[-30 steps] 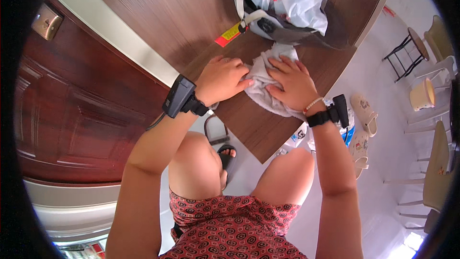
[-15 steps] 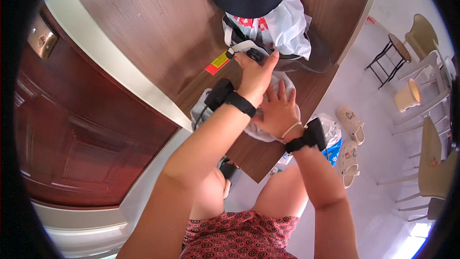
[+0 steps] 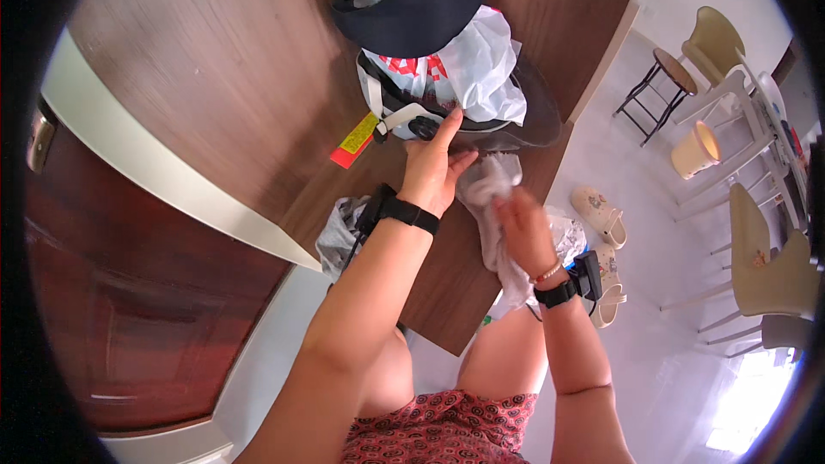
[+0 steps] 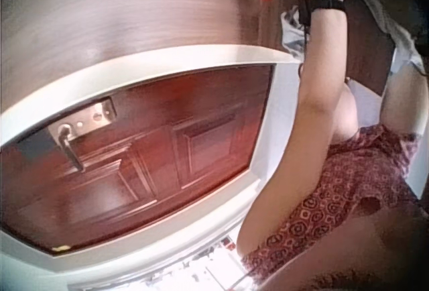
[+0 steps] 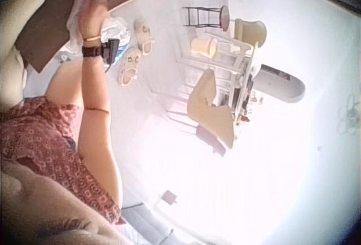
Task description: The recorder is cleaning a wooden shelf/table using a white cloth.
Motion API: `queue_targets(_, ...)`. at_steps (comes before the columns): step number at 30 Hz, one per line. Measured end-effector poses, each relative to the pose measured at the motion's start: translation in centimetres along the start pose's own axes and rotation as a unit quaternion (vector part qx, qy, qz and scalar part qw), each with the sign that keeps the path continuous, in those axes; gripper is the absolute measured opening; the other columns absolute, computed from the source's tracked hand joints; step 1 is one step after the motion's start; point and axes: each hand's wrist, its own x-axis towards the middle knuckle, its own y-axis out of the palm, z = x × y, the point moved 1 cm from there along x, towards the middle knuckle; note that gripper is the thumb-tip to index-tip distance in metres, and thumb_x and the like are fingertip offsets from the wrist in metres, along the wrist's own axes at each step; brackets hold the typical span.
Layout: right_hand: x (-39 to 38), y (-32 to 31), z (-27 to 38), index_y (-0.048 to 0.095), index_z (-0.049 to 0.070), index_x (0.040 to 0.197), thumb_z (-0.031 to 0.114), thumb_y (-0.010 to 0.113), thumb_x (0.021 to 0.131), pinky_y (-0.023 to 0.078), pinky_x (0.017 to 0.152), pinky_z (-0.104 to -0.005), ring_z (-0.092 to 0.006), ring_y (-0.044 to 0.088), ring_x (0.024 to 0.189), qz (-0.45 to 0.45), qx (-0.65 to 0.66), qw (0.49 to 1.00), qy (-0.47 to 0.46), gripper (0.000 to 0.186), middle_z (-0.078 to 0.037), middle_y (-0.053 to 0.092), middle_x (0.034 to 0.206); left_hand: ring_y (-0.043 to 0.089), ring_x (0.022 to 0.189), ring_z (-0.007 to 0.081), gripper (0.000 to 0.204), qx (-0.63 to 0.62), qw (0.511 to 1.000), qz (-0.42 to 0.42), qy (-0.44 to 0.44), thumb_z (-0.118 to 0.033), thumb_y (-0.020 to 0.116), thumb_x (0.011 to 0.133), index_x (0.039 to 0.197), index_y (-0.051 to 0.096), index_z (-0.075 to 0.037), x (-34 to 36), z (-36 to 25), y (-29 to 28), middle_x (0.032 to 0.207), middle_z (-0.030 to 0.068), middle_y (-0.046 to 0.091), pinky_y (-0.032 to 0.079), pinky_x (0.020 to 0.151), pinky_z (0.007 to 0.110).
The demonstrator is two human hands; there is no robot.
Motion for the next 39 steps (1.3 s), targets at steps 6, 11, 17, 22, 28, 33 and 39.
queue_targets(6, -0.3, 3.3, 4.4, 0.067, 0.010, 0.122, 0.042, 0.051, 0.101, 0.034, 0.114, -0.0509, -0.0337, 0.054, 0.127, 0.145, -0.195, 0.882, -0.403, 0.042, -0.013, 0.065, 0.125, 0.063, 0.076, 0.0214, 0.072, -0.037, 0.998, 0.029, 0.045, -0.003, 0.075, 0.085, 0.133, 0.022, -0.011, 1.7, 0.6, -1.9, 0.106, 0.0080, 0.058, 0.061, 0.078, 0.046)
queue_targets(11, 3.6, 4.6, 2.0, 0.071, 0.009, 0.112, 0.043, 0.054, 0.097, 0.037, 0.112, -0.0499, -0.0356, 0.058, 0.121, 0.250, -0.138, 0.862, -0.418, 0.041, -0.015, 0.069, 0.118, 0.064, 0.068, 0.0170, 0.044, -0.023, 0.997, 0.044, 0.057, -0.004, 0.073, 0.084, 0.113, 0.040, -0.008, -0.2, 0.1, 0.3, 0.086, 0.0048, 0.061, 0.061, 0.067, 0.037)
queue_targets(17, 7.4, 6.8, 2.1, 0.071, 0.008, 0.113, 0.049, 0.057, 0.091, 0.042, 0.107, -0.0494, -0.0386, 0.059, 0.120, 0.261, -0.116, 0.898, -0.335, 0.048, -0.020, 0.069, 0.118, 0.067, 0.075, 0.0188, 0.017, -0.051, 0.997, 0.022, 0.058, -0.003, 0.068, 0.091, 0.104, 0.057, -0.007, -0.3, 0.6, -0.4, 0.091, 0.0048, 0.065, 0.064, 0.075, 0.043)
queue_targets(22, 10.7, 7.8, 2.2, 0.071, 0.008, 0.114, 0.049, 0.056, 0.092, 0.042, 0.107, -0.0492, -0.0388, 0.058, 0.120, 0.227, -0.139, 0.909, -0.322, 0.049, -0.020, 0.069, 0.118, 0.069, 0.081, 0.0230, 0.012, -0.098, 0.994, 0.020, 0.048, -0.004, 0.066, 0.092, 0.102, 0.059, -0.003, -2.2, 0.2, 0.4, 0.092, 0.0073, 0.068, 0.062, 0.079, 0.046)
queue_targets(28, 14.6, 10.0, 0.5, 0.071, 0.008, 0.115, 0.050, 0.056, 0.092, 0.042, 0.107, -0.0489, -0.0391, 0.058, 0.121, 0.156, -0.159, 0.926, -0.303, 0.050, -0.020, 0.068, 0.119, 0.071, 0.078, 0.0263, 0.010, -0.077, 0.993, 0.069, 0.064, -0.005, 0.066, 0.091, 0.100, 0.062, -0.001, -1.8, 0.5, -0.9, 0.091, 0.0120, 0.069, 0.063, 0.081, 0.047)
queue_targets(33, 19.5, 12.1, -0.4, 0.071, 0.008, 0.116, 0.050, 0.055, 0.092, 0.042, 0.107, -0.0487, -0.0394, 0.058, 0.122, 0.083, -0.195, 0.941, -0.263, 0.051, -0.021, 0.068, 0.120, 0.070, 0.095, 0.0332, 0.015, -0.054, 0.983, 0.168, 0.045, -0.007, 0.062, 0.093, 0.102, 0.060, 0.005, -1.9, -3.6, -2.9, 0.099, 0.0181, 0.070, 0.059, 0.095, 0.055)
queue_targets(39, 22.0, 12.2, -2.3, 0.071, 0.008, 0.117, 0.051, 0.055, 0.093, 0.042, 0.107, -0.0484, -0.0397, 0.058, 0.122, -0.001, -0.244, 0.953, -0.181, 0.052, -0.021, 0.068, 0.121, 0.062, 0.111, 0.0410, 0.032, -0.030, 0.984, 0.172, 0.017, -0.009, 0.065, 0.091, 0.112, 0.052, 0.012, -2.0, -4.7, -2.0, 0.115, 0.0262, 0.064, 0.053, 0.104, 0.060)
